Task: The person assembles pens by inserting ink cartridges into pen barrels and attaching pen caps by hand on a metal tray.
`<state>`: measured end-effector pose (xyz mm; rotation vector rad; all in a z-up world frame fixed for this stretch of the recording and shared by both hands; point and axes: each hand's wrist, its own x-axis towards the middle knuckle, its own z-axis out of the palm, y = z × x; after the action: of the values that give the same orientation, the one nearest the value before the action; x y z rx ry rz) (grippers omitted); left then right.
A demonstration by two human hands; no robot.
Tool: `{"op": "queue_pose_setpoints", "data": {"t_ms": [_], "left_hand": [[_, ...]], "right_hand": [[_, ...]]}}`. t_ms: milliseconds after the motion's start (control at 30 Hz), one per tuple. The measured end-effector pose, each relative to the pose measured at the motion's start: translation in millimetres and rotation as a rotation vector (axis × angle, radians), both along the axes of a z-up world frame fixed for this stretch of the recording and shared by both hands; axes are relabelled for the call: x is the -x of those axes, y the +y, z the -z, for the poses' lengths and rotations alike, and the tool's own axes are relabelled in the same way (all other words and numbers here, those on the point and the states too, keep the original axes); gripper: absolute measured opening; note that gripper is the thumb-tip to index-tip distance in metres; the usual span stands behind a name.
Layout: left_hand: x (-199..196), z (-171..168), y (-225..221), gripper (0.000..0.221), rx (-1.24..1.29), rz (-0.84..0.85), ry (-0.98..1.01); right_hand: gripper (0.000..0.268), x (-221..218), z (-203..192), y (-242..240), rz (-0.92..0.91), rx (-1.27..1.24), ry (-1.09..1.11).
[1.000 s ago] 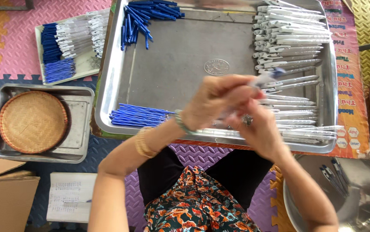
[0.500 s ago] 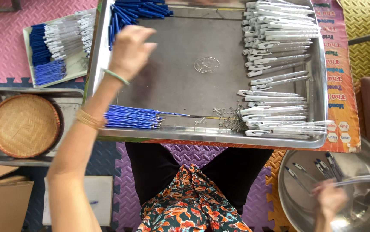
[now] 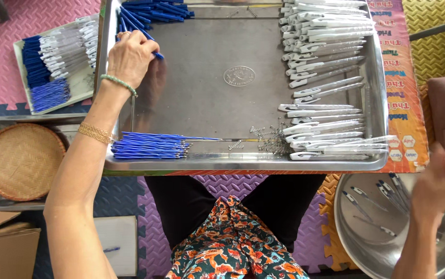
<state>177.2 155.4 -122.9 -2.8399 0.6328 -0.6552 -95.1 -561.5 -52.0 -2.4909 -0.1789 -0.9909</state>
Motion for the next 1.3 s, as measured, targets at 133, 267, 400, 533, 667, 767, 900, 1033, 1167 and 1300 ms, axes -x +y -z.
{"op": "queue_pose_setpoints", "data": {"t_ms": [133,267,400,533,667,767,900,1033,1167,1300], "left_hand": [[26,-25,-21,0.016,0.008,0.026,0.07],[62,-34,-47,0.011,0.078,0.13,0.074],[101,-41,-68,0.016,0.218,0.195,0.261],[123,5,-77,0.014,0.272,0.097,0.271],[141,-26,-103,0.037,0.328,0.157,0.312],[156,-52,-112,0.038,0.434,0.229,0.369],[170,-79,-99,0.037,0.548,0.27,0.43],[174,-102,-94,0.047,0.712,0.201,0.445],[184,-122,-122,0.043,1.486,0.104,0.859],[176,-104,-136,0.015,1.685,0.129,0.851]], "right_hand": [[0.011,-92,-29,74,-0.316,0.096,0.11],[0.014,-138,-34,154,-0.585,0.255,0.29],[0.023,-146,-29,191,-0.634,0.309,0.375],[0.025,-129,-21,248,-0.718,0.207,0.389],[0.029,-111,2,315,-0.938,0.258,0.367],[0.029,-102,39,341,-0.882,0.483,0.399],[0.014,-116,76,332,-0.753,0.726,0.352],[0.02,-114,4,308,-0.706,0.459,0.662],[0.021,-107,-19,311,-0.686,0.285,0.805],[0.028,-102,-17,308,-0.768,0.263,0.73]]}}
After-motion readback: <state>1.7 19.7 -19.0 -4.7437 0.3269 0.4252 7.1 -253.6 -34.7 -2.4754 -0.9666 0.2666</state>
